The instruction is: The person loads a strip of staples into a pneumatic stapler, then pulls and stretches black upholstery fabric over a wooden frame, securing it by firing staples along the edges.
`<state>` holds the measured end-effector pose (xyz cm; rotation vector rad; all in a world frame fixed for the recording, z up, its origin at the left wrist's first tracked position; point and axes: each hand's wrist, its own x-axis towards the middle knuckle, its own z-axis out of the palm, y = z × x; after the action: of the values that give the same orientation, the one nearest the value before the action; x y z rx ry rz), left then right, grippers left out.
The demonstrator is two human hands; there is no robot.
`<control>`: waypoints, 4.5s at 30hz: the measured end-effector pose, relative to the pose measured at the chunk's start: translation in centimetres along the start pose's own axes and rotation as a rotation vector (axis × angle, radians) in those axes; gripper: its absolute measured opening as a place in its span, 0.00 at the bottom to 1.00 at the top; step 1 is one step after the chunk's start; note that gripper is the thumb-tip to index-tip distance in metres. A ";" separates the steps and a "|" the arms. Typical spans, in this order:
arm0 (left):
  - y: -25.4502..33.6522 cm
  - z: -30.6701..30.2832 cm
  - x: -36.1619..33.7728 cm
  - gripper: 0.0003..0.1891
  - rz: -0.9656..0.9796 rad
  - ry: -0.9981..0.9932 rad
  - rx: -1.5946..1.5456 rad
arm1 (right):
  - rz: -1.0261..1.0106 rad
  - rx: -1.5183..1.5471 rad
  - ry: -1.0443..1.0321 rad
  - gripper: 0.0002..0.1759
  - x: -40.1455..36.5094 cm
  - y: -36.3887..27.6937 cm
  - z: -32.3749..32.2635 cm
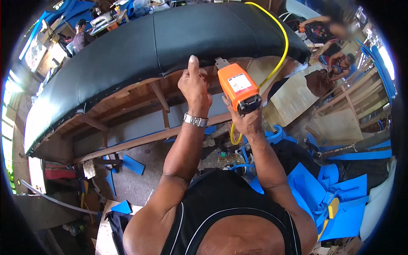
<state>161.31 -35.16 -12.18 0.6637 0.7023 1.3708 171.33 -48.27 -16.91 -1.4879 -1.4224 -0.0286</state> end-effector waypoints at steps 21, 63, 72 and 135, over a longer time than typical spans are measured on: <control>0.0 -4.2 1.5 0.24 0.256 -0.014 0.051 | -0.064 -0.041 0.011 0.14 -0.4 -3.1 2.0; 7.8 5.9 8.1 0.22 0.316 -0.713 0.589 | -0.040 0.110 0.308 0.15 -0.4 2.4 -1.5; 8.0 5.2 3.9 0.18 0.676 -0.723 0.979 | 0.107 -0.216 0.301 0.25 -3.1 1.5 -4.4; -25.0 22.5 -3.3 0.26 0.842 -0.212 0.806 | 0.018 -0.070 0.132 0.14 2.7 22.6 -24.5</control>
<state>194.21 -40.98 -17.09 1.8745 0.8400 1.7082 203.57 -57.09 -17.88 -1.5277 -1.3131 -0.1637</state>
